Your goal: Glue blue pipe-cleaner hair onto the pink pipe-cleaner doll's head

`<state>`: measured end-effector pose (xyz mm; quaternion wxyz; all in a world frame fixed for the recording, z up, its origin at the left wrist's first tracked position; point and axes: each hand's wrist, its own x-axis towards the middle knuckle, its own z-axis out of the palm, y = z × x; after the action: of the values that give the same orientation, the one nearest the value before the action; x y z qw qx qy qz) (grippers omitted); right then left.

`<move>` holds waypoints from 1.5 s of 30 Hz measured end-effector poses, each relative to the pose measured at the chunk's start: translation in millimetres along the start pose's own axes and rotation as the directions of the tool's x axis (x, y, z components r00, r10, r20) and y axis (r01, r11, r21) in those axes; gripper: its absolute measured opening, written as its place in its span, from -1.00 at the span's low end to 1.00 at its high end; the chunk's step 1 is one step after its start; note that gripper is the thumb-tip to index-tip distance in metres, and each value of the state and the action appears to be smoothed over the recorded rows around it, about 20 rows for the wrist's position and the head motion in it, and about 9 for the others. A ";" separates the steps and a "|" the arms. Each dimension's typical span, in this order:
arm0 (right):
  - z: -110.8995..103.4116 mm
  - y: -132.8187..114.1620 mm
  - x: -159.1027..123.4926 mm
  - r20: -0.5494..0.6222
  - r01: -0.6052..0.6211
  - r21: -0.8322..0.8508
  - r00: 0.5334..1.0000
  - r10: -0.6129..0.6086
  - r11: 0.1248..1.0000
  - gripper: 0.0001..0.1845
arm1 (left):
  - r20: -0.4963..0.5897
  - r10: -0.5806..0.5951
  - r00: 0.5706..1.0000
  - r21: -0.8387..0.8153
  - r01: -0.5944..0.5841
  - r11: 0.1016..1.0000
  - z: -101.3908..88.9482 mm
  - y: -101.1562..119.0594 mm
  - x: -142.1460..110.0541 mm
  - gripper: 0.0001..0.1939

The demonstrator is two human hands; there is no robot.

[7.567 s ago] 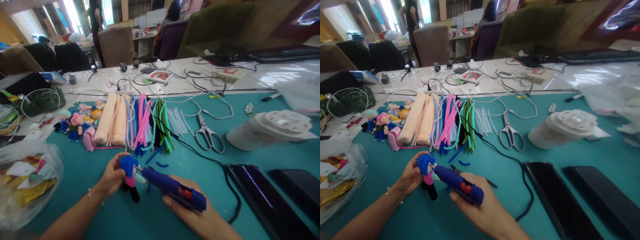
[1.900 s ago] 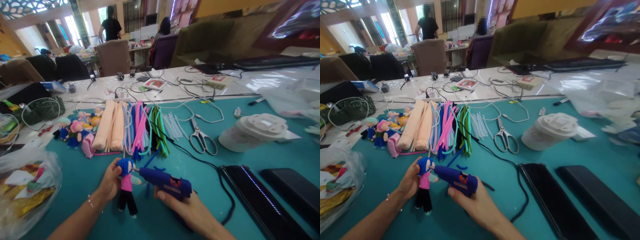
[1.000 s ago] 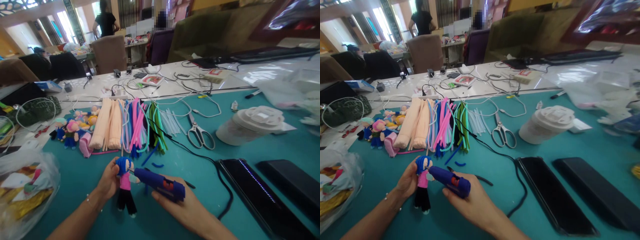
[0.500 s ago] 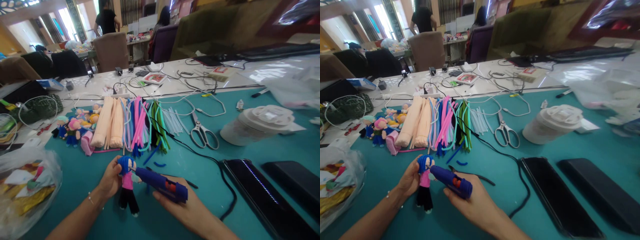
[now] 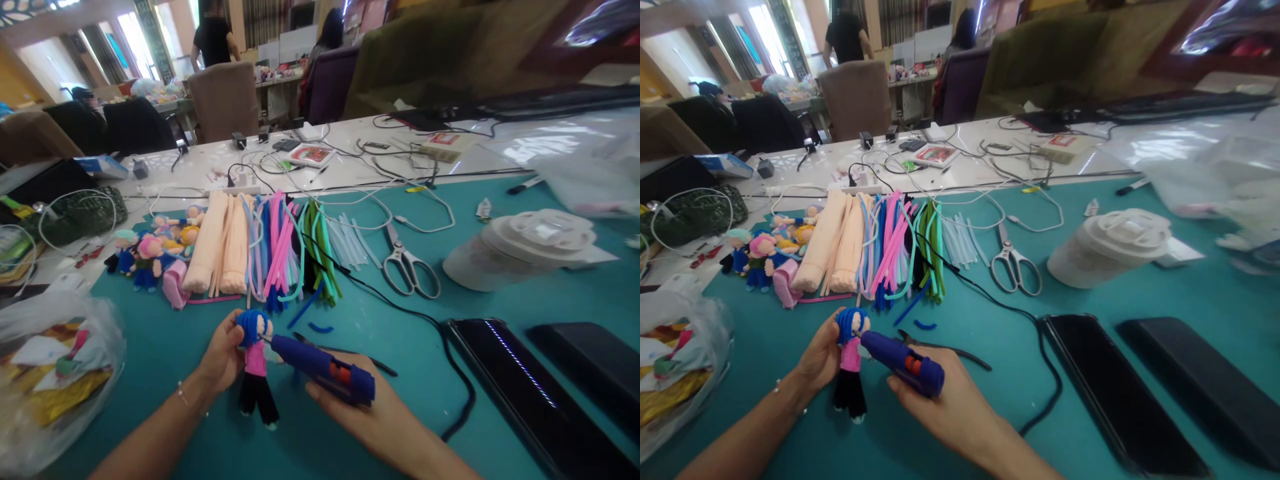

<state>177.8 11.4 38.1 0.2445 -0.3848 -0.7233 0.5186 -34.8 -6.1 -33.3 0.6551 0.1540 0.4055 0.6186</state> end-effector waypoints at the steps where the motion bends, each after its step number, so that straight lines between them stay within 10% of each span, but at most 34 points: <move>1: -0.1 -0.6 0.3 -0.001 -0.006 0.000 1.000 0.006 1.000 -0.83 | -0.001 0.002 1.000 -0.001 -0.002 1.000 -0.3 -0.1 0.1 -0.50; 45: 1.4 3.1 1.1 0.052 -0.049 0.004 0.997 0.049 0.999 -0.80 | 0.037 0.009 0.999 0.011 -0.010 1.000 10.0 5.6 -1.7 -0.55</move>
<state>177.0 12.0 34.7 0.2138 -0.3880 -0.7184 0.5363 -31.3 -3.7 -22.6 0.6587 0.1711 0.3959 0.6165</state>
